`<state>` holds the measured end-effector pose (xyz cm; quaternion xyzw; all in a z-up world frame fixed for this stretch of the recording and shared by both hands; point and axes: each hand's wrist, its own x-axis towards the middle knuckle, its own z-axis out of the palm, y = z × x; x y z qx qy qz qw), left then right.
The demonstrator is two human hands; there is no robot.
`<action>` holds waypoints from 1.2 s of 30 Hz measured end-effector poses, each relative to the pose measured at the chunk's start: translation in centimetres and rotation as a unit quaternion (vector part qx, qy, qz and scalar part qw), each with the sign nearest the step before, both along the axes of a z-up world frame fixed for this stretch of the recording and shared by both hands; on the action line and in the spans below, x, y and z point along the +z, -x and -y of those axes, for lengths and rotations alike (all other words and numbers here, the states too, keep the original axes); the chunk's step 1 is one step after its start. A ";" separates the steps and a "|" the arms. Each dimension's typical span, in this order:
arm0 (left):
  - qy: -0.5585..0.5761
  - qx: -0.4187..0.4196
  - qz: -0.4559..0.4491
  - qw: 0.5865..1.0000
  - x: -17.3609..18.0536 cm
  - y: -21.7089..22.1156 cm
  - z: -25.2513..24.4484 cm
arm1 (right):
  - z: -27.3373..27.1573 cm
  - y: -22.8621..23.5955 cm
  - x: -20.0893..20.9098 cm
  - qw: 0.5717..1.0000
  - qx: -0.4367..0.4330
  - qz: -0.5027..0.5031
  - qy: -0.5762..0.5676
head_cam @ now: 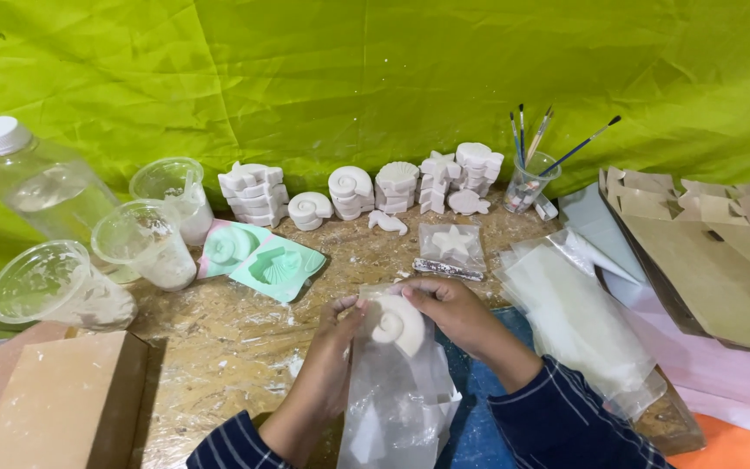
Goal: Cleaning and packaging small heart-shaped plaster casts into individual plastic bags.
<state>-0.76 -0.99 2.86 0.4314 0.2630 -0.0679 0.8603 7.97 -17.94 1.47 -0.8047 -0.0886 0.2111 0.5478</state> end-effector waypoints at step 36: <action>-0.162 -0.052 -0.028 0.985 -0.9 -0.3 -0.9 | -0.3 0.0 -0.3 0.993 0.018 -0.105 -0.043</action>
